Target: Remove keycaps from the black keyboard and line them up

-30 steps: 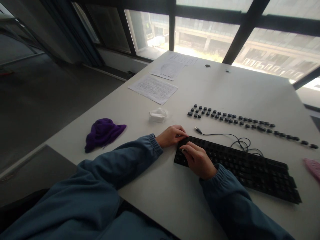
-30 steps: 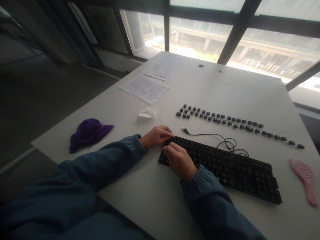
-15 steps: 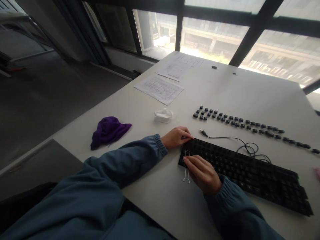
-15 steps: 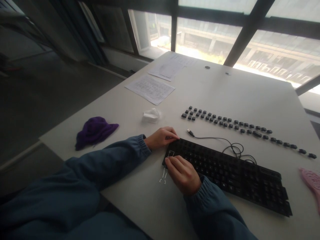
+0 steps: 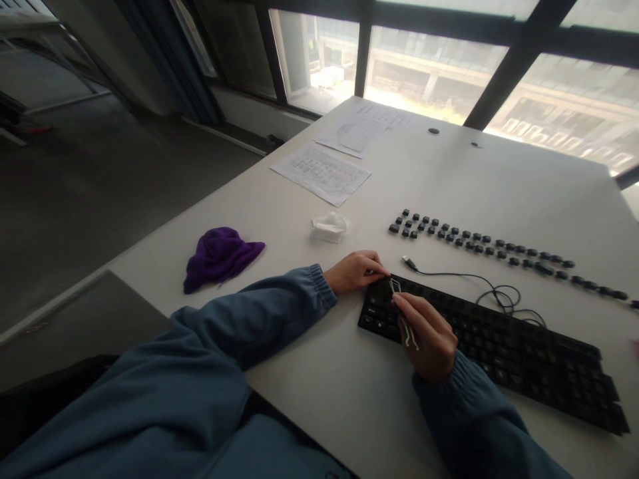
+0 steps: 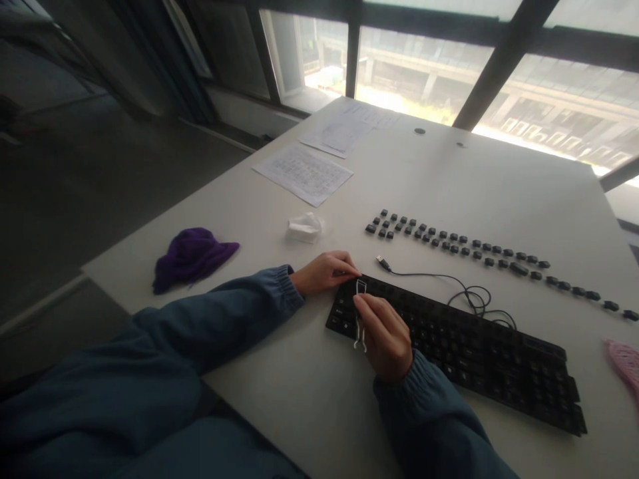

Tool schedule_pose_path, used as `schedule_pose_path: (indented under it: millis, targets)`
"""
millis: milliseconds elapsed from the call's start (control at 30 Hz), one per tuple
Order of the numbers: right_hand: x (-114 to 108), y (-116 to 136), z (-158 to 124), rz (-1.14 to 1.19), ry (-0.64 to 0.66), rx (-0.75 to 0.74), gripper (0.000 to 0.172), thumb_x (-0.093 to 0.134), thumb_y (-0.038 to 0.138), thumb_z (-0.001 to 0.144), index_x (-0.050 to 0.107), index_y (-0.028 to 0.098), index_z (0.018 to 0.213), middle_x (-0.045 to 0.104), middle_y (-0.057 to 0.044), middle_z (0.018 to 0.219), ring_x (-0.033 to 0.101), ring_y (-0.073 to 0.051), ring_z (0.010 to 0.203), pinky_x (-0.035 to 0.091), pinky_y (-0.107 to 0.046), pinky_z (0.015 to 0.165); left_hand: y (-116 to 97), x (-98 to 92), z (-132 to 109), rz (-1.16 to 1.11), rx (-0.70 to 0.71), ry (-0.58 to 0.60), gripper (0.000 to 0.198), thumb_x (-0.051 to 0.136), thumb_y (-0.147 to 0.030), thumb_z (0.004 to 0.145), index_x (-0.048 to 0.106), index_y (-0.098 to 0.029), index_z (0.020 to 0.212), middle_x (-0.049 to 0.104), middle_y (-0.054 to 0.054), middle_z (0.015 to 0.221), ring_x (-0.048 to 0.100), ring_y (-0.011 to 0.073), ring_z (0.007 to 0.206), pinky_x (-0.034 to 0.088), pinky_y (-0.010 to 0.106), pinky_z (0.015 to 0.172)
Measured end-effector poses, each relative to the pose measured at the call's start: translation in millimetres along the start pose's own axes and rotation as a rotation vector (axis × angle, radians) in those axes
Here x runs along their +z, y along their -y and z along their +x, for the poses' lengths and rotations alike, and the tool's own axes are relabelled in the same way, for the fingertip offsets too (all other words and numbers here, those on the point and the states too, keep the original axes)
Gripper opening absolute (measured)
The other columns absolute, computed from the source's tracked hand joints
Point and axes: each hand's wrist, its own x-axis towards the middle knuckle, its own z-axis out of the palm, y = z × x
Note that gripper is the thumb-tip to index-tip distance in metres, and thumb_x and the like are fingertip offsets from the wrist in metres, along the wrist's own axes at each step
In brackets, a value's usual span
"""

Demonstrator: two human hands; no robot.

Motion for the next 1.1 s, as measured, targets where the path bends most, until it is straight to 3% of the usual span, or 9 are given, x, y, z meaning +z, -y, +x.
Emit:
schedule_pose_path:
  millis: [200,367,500,667,767,1100]
  targets:
    - [1,-2,6,0.13,-0.207,0.327,0.019,0.064,0.014,0.09,0.073,0.022,0.105,0.073,-0.008,0.091,0.071,-0.021,0.075,0.061,-0.037,0.07,1,-0.2,1,0.001,0.007,0.005,0.018,0.064,-0.026,0.092,0.078,-0.018,0.101,0.068,0.009,0.095,0.065,0.0165,0.085,0.054,0.027,0.077]
    - [-8,-7,4,0.171,-0.219,0.58,0.015,0.06,0.023,0.094,0.072,0.019,0.102,0.072,-0.005,0.079,0.067,-0.017,0.062,0.057,-0.032,0.061,0,-1.1,1,0.007,0.023,0.01,0.018,0.062,-0.022,0.093,0.077,-0.017,0.101,0.068,0.009,0.097,0.065,0.0164,0.086,0.053,0.028,0.078]
    - [-14,-13,7,0.151,-0.108,0.563,0.015,0.06,0.027,0.095,0.072,0.019,0.097,0.068,-0.003,0.07,0.069,-0.019,0.067,0.056,-0.032,0.064,-1,-2.3,2,0.006,0.014,0.017,0.017,0.063,-0.021,0.092,0.076,-0.016,0.101,0.068,0.009,0.097,0.065,0.0162,0.086,0.053,0.028,0.079]
    - [-24,-24,10,0.085,-0.146,0.592,0.015,0.06,0.029,0.094,0.072,0.019,0.095,0.07,-0.004,0.073,0.067,-0.019,0.065,0.056,-0.034,0.067,-2,-3.0,2,0.004,0.006,0.016,0.017,0.063,-0.022,0.092,0.077,-0.017,0.101,0.069,0.009,0.097,0.065,0.0164,0.086,0.054,0.028,0.08]
    - [-30,-28,8,0.097,-0.088,0.579,0.014,0.06,0.026,0.094,0.072,0.019,0.095,0.069,-0.003,0.072,0.066,-0.018,0.065,0.055,-0.033,0.067,-2,-3.1,2,0.01,0.0,0.016,0.017,0.063,-0.023,0.092,0.077,-0.017,0.101,0.069,0.009,0.097,0.066,0.0163,0.086,0.054,0.029,0.082]
    - [-32,-24,17,0.092,0.081,0.47,0.015,0.056,0.021,0.094,0.07,0.019,0.089,0.064,-0.001,0.069,0.062,-0.017,0.066,0.05,-0.03,0.068,-1,-2.5,3,0.01,0.003,0.016,0.018,0.063,-0.024,0.092,0.077,-0.017,0.101,0.069,0.008,0.096,0.066,0.0165,0.086,0.054,0.029,0.081]
